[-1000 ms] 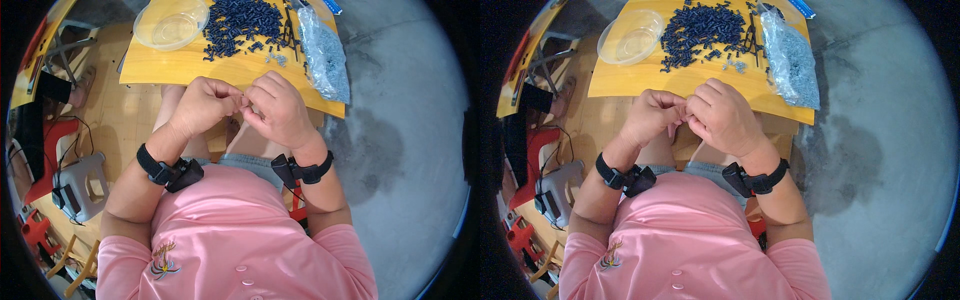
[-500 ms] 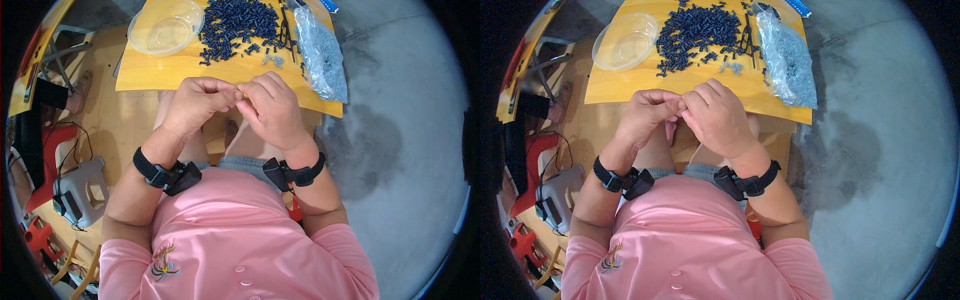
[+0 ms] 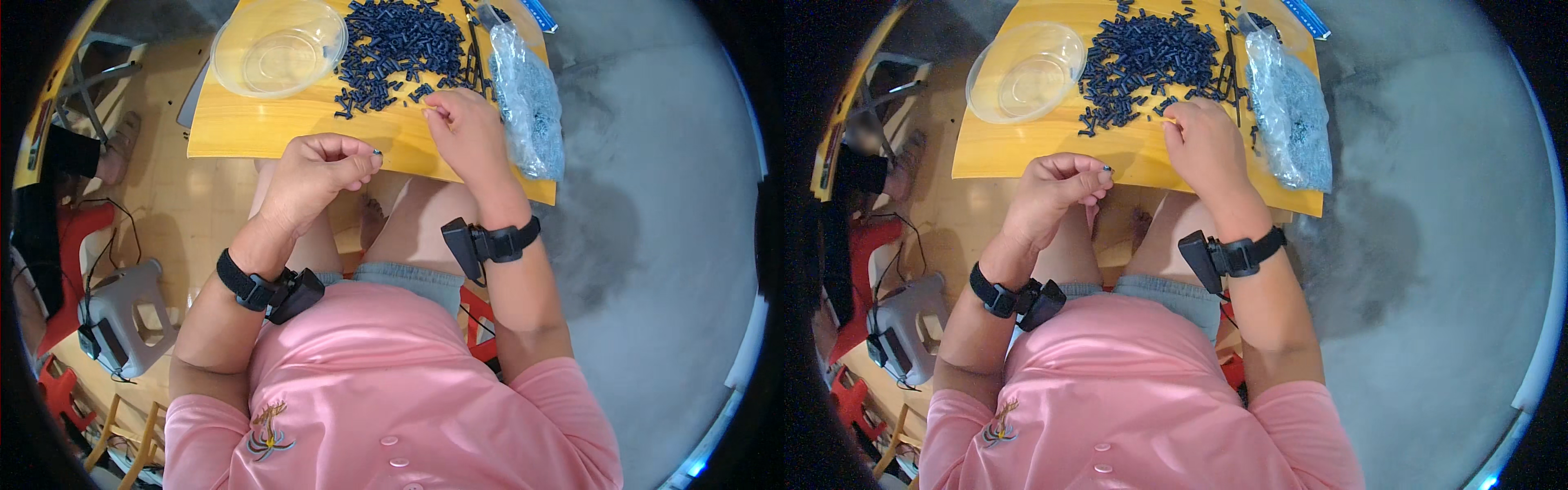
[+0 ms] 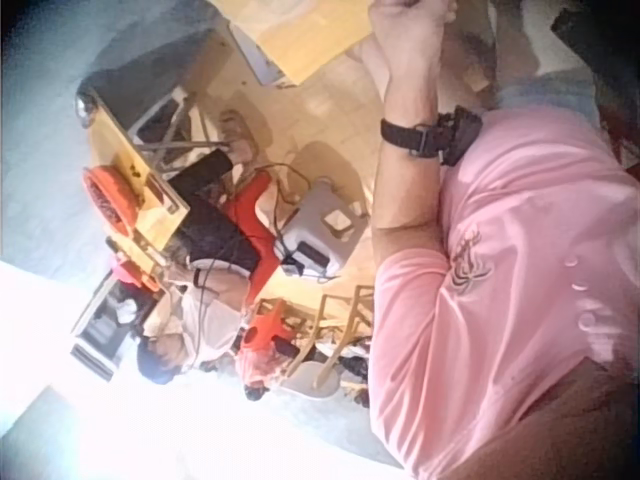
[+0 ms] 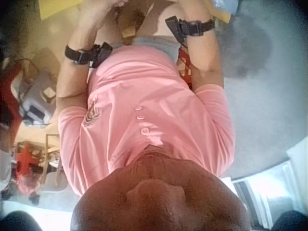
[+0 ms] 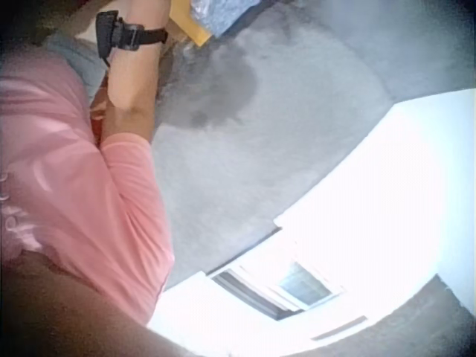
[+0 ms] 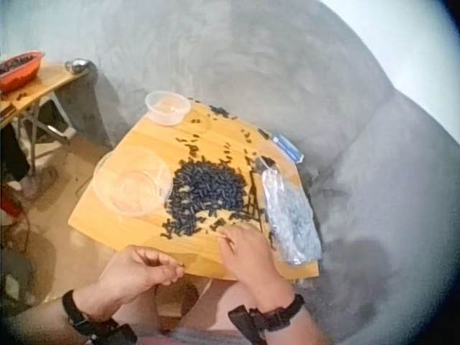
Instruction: Manually assembling small plastic and metal components at a workbench.
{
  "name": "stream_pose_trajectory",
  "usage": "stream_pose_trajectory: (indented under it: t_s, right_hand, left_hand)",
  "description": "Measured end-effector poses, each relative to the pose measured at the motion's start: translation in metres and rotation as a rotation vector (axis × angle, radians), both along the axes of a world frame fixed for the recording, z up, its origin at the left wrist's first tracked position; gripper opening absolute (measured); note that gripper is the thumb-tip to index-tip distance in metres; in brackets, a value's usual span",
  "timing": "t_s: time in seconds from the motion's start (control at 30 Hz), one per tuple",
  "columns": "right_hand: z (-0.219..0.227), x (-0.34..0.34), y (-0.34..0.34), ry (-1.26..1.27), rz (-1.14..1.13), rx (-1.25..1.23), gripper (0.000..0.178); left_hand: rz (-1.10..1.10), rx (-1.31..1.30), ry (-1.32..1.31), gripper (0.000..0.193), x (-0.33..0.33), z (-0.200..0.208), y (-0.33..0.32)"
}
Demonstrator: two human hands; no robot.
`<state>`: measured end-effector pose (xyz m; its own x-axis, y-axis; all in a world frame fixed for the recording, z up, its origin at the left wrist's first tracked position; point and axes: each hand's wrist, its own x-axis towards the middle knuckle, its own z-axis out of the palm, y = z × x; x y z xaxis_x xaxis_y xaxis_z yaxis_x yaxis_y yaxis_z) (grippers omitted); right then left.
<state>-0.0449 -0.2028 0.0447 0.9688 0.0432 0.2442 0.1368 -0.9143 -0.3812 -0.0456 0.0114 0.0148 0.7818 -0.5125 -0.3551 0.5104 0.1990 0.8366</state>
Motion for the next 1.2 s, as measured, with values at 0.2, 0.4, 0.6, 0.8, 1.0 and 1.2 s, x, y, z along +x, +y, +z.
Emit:
stream_pose_trajectory:
  t_s: [0.2, 0.4, 0.6, 0.8, 1.0, 1.2]
  right_hand:
    - [-0.009, 0.021, 0.01, -0.061, 0.025, -0.144, 0.008]
    - [-0.011, 0.029, 0.013, -0.086, 0.061, -0.275, 0.008]
    - [-0.015, 0.031, 0.012, -0.108, 0.099, -0.346, 0.008]
    - [-0.007, 0.024, 0.016, -0.192, 0.006, -0.128, 0.007]
    - [0.01, -0.008, 0.019, 0.002, -0.15, 0.444, 0.011]
    - [0.016, -0.037, 0.02, 0.077, -0.041, 0.97, 0.013]
  left_hand:
    - [-0.093, -0.022, 0.03, 0.018, 0.008, -0.004, 0.006]
    - [-0.141, 0.016, 0.045, 0.019, 0.015, -0.004, 0.008]
    - [-0.155, 0.022, 0.034, 0.019, 0.015, -0.004, 0.007]
    - [-0.163, 0.012, 0.011, 0.018, 0.014, -0.008, 0.007]
    - [-0.096, -0.017, 0.001, 0.017, 0.007, -0.009, 0.004]
    - [-0.078, -0.04, -0.046, 0.021, -0.002, 0.006, 0.001]
